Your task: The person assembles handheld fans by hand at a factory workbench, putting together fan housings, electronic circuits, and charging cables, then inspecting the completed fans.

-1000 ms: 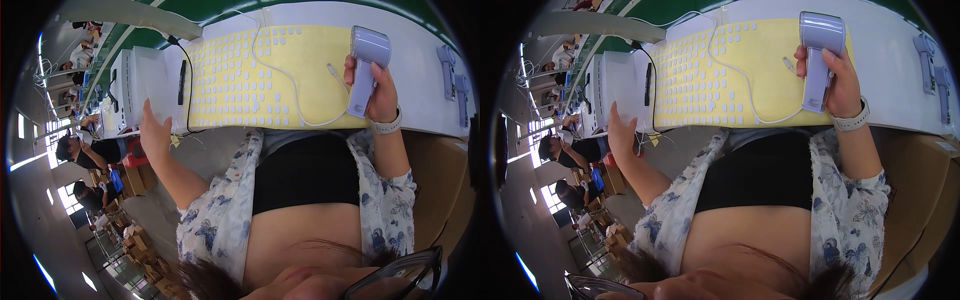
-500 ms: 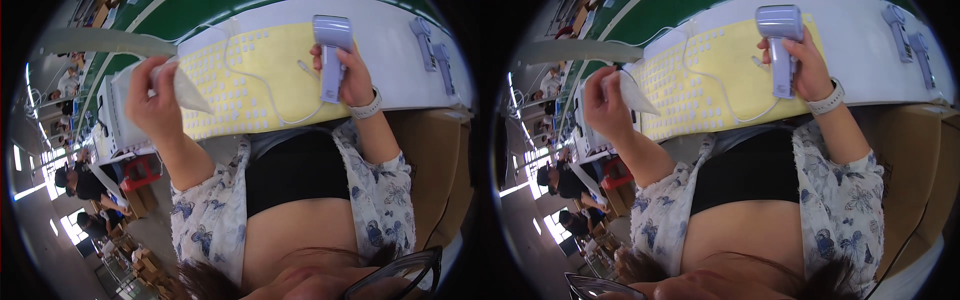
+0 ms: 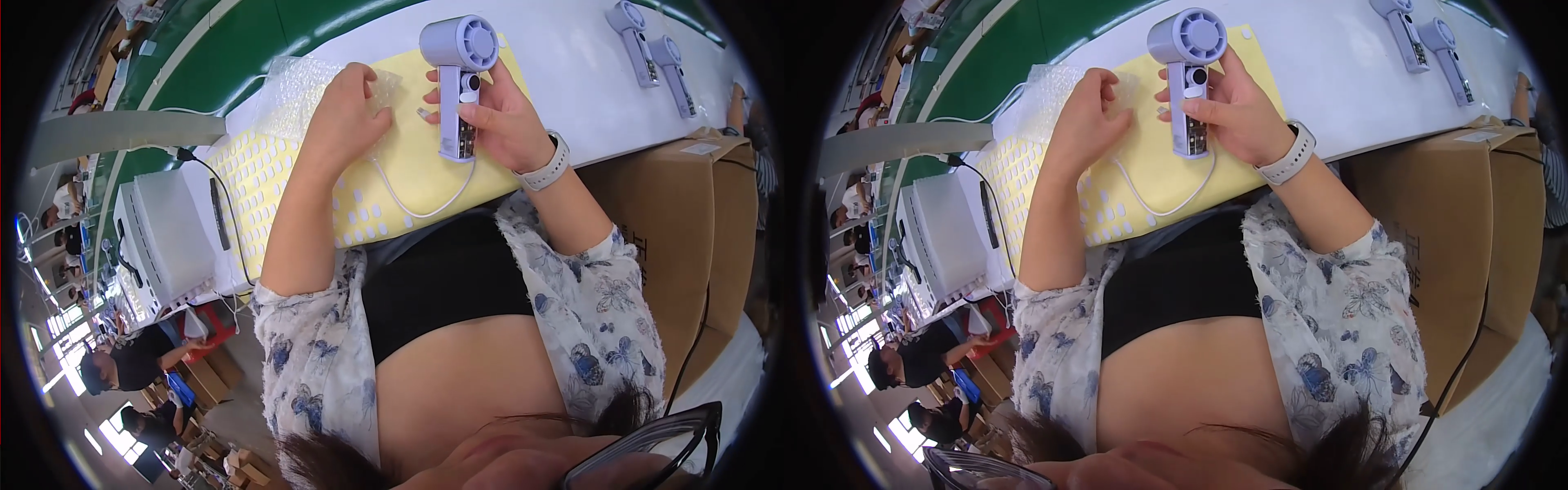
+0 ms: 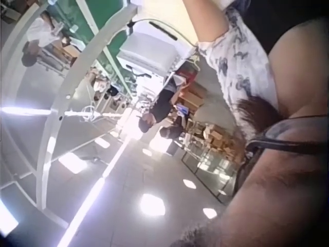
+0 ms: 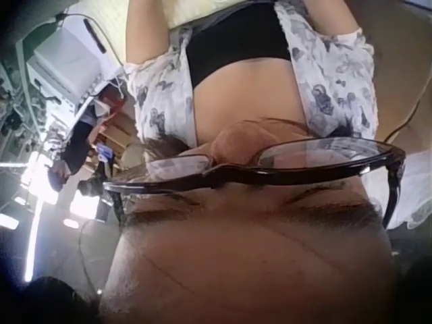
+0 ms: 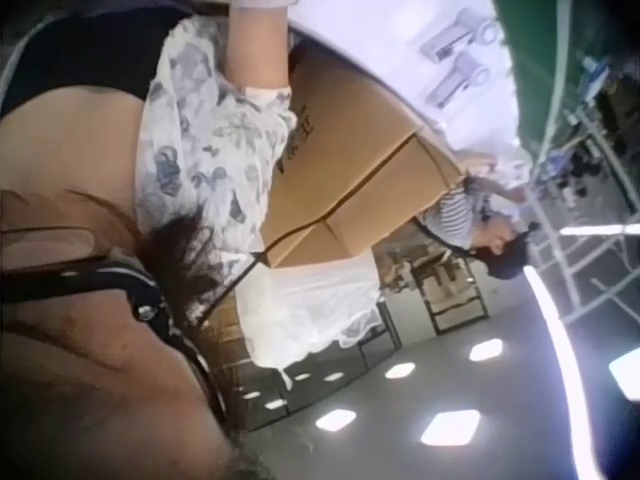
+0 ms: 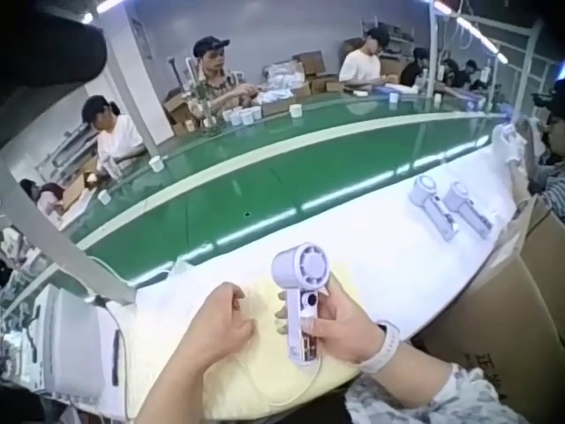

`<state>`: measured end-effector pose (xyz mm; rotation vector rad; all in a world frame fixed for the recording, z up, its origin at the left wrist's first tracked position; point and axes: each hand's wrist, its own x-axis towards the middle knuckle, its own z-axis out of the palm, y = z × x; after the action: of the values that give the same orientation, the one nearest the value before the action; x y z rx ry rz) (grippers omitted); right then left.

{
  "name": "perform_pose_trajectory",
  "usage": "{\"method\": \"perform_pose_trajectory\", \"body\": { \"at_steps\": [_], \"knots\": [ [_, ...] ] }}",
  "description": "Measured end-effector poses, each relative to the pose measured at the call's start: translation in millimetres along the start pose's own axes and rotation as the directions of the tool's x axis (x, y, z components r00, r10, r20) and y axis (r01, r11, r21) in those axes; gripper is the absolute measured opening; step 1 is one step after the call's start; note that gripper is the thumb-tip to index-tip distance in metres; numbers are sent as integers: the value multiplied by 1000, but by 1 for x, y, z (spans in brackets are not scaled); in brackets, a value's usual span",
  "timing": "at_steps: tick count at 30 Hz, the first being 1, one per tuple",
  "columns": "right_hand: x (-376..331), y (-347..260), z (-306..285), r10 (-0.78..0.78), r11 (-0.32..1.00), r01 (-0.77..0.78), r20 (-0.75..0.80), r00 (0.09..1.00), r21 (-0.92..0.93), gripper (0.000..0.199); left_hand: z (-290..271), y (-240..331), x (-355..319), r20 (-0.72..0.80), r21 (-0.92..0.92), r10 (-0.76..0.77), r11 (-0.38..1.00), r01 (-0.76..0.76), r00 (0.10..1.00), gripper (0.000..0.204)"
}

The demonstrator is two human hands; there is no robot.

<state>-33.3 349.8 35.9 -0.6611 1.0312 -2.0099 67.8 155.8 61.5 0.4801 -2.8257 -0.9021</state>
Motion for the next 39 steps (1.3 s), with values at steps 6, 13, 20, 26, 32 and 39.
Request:
{"method": "perform_pose_trajectory", "body": {
  "at_steps": [6,13,20,26,32,39],
  "knots": [
    [0,-13,-4,68,996,-75,159,985,40,73,-5,-8,5,78,-82,23,996,-16,997,21],
    [-1,-12,0,170,985,-163,178,969,-56,68,-2,-16,7,175,-448,-50,885,125,983,13],
    [6,-10,1,370,920,-351,90,925,-176,52,-25,-19,10,304,-707,-137,631,320,943,40],
    [6,-14,17,391,841,-323,73,918,-434,46,-29,-18,8,134,-717,-76,680,150,988,45],
    [2,-13,20,343,826,-272,57,938,-494,47,-33,10,-4,-85,-498,132,853,-157,988,49],
    [4,-25,33,370,601,-240,-1,929,-762,39,-32,34,-14,-140,-6,349,936,-353,927,45]
  ]
}}
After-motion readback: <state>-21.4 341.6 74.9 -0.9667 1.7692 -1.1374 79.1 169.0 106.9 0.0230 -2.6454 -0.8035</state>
